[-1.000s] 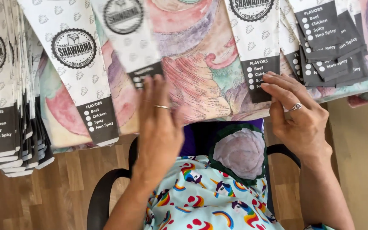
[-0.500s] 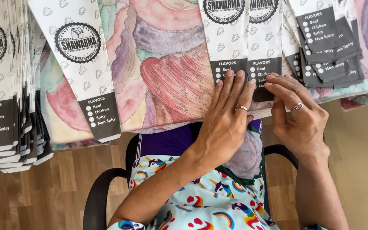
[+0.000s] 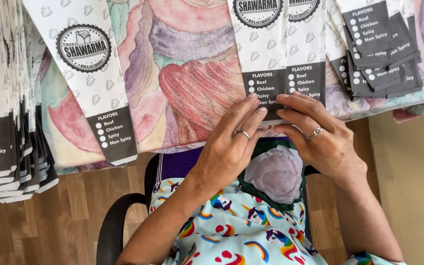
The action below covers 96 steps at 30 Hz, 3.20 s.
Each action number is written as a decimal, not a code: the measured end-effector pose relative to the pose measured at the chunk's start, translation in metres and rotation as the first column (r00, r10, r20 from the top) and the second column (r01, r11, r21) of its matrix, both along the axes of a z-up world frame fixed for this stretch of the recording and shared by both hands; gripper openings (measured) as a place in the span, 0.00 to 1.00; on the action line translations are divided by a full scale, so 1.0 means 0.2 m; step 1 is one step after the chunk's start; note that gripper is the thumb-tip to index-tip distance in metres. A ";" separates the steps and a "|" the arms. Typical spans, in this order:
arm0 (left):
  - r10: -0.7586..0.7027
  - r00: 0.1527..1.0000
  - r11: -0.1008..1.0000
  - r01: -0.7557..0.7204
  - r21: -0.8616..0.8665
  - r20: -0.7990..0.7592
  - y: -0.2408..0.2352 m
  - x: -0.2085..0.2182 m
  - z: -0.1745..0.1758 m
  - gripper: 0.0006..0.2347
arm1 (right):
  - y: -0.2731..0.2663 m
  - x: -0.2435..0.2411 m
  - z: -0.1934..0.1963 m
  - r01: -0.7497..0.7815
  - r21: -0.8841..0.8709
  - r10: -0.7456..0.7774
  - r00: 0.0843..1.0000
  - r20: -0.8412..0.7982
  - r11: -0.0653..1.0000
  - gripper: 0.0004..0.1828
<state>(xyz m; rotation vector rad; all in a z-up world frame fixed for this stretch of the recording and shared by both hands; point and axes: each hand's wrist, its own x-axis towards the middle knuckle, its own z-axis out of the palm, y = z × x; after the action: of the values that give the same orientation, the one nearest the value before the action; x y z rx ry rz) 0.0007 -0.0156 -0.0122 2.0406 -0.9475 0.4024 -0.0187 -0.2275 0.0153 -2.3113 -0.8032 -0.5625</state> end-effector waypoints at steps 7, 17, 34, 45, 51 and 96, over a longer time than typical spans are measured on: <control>-0.040 0.999 0.995 0.039 -0.097 -0.007 -0.01 0.01 0.02 0.06 | 0.00 0.00 0.02 -0.025 0.023 0.025 1.000 0.003 0.999 0.06; 0.120 0.982 0.982 -0.139 -0.130 -0.143 -0.09 0.01 0.05 0.01 | 0.07 0.00 0.01 0.078 0.133 -0.074 0.997 -0.034 0.988 0.03; 0.155 0.899 0.965 -0.227 -0.133 -0.409 -0.06 0.09 0.12 0.14 | 0.10 -0.01 0.11 0.267 0.168 -0.224 0.946 -0.236 0.949 0.06; 0.080 0.976 0.992 -0.058 0.113 -0.203 -0.09 0.09 0.07 0.18 | -0.02 -0.04 0.09 0.309 0.133 -0.298 0.950 -0.094 0.942 0.07; 0.099 0.976 0.993 -0.084 0.082 -0.194 -0.12 0.07 0.07 0.17 | -0.06 -0.06 0.04 0.363 0.046 -0.358 0.929 -0.094 0.931 0.08; 0.112 0.993 0.993 -0.113 -0.026 -0.030 0.37 -0.03 0.09 0.10 | 0.36 0.05 -0.02 -0.125 0.057 0.125 0.992 0.007 0.991 0.09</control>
<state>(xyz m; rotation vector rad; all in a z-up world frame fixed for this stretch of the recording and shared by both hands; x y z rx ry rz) -0.0058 0.0580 0.0067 2.0751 -0.8078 0.4436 -0.0092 -0.1558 0.0112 -2.1912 -0.9152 -0.5274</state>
